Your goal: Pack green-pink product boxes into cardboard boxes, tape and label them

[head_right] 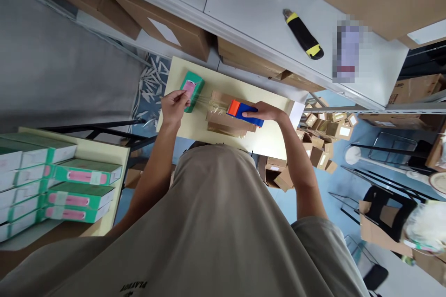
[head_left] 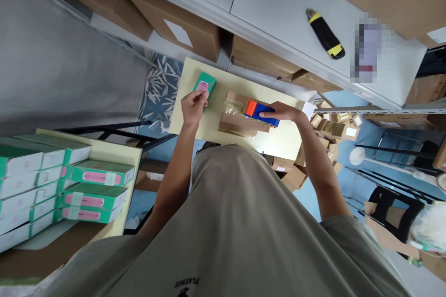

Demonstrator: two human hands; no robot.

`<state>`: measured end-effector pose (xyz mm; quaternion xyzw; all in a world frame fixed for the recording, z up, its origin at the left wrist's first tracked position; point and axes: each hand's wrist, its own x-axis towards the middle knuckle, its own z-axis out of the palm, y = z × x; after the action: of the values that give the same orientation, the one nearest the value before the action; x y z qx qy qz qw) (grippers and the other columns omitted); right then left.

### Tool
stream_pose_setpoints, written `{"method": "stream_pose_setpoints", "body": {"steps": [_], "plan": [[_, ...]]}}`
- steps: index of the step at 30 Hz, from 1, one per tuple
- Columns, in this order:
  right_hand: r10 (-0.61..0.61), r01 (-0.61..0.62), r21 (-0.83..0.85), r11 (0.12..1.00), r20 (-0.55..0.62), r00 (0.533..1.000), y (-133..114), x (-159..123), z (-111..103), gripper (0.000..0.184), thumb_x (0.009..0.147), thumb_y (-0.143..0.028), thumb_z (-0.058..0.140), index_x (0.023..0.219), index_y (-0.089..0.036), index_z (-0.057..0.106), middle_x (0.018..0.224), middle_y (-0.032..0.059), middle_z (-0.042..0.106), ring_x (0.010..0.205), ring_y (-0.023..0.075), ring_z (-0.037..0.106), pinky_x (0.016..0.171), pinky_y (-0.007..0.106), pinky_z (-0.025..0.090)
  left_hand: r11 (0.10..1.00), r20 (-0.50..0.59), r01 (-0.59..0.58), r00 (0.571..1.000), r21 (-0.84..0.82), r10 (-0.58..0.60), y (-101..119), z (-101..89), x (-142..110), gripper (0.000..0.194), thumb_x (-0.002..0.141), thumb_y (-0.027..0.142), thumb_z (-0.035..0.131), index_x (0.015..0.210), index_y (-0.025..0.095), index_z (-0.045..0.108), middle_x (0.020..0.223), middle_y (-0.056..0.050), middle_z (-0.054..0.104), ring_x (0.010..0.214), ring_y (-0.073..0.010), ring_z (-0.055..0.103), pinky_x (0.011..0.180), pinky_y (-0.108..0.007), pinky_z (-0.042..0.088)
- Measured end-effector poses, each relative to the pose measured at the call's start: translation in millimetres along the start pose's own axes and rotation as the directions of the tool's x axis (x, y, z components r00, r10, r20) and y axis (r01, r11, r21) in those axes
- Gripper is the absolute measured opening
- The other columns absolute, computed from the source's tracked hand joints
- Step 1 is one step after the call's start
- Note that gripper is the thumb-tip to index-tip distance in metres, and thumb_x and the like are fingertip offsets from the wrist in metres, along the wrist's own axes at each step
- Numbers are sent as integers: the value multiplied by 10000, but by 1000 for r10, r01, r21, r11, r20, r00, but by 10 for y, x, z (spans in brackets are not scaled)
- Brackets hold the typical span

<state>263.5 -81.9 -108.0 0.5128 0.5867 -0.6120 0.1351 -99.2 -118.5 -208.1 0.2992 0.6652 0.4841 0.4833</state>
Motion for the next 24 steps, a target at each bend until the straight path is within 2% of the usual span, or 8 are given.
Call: {"method": "stream_pose_setpoints", "body": {"steps": [5, 9, 13, 16, 19, 22, 24], "plan": [[13, -13, 0, 1000, -5, 1000, -42, -40, 61, 824, 789, -975, 793, 1017, -184, 793, 834, 60, 810, 705, 199, 745, 653, 302, 577, 999, -9, 50, 999, 7, -50, -200, -45, -26, 367, 807, 517, 946, 824, 198, 765, 684, 9, 695, 592, -110, 628, 575, -215, 540], [7, -7, -22, 1000, -7, 1000, 4, -46, 48, 826, 780, -975, 787, 1033, -189, 798, 845, 56, 812, 731, 206, 749, 665, 301, 570, 995, -1, 103, 995, 4, -103, -344, 8, -29, 396, 806, 542, 940, 787, 208, 728, 658, 20, 651, 605, -116, 608, 601, -234, 535], [15, -15, -44, 999, 0, 1000, 111, -62, -6, 799, 745, -944, 835, 1004, -189, 804, 892, 69, 830, 775, 231, 754, 692, 315, 577, 987, 60, 161, 985, -16, -159, -447, 74, -50, 393, 818, 538, 917, 795, 207, 707, 683, 21, 636, 622, -113, 593, 633, -250, 530], [34, -34, 3, 999, 57, 998, 185, -82, -52, 795, 735, -931, 849, 1038, -197, 810, 925, 72, 843, 779, 240, 761, 711, 330, 601, 982, 116, 188, 976, -35, -183, -516, 78, -80, 420, 789, 567, 914, 817, 205, 704, 725, 9, 654, 644, -112, 591, 649, -256, 535], [44, -44, -6, 999, 49, 998, 226, -102, -87, 791, 710, -923, 870, 1029, -201, 821, 939, 75, 852, 788, 247, 758, 723, 338, 604, 975, 145, 216, 968, -58, -206, -608, 88, -100, 453, 751, 590, 931, 830, 205, 706, 756, 5, 664, 657, -107, 590, 667, -257, 537], [48, -47, -35, 998, 32, 998, 231, -102, -91, 782, 707, -921, 871, 1011, -201, 830, 925, 76, 853, 790, 251, 755, 720, 340, 594, 960, 143, 268, 957, -86, -254, -724, 180, -117, 438, 742, 559, 946, 838, 208, 704, 769, 10, 667, 662, -102, 591, 688, -257, 539], [43, -42, -42, 998, 29, 999, 214, -80, -73, 787, 733, -933, 850, 1012, -198, 833, 909, 78, 850, 789, 252, 758, 715, 339, 588, 949, 144, 306, 945, -70, -294, -806, 286, -139, 402, 788, 545, 917, 849, 211, 700, 784, 0, 682, 684, -113, 617, 705, -268, 549]]}}
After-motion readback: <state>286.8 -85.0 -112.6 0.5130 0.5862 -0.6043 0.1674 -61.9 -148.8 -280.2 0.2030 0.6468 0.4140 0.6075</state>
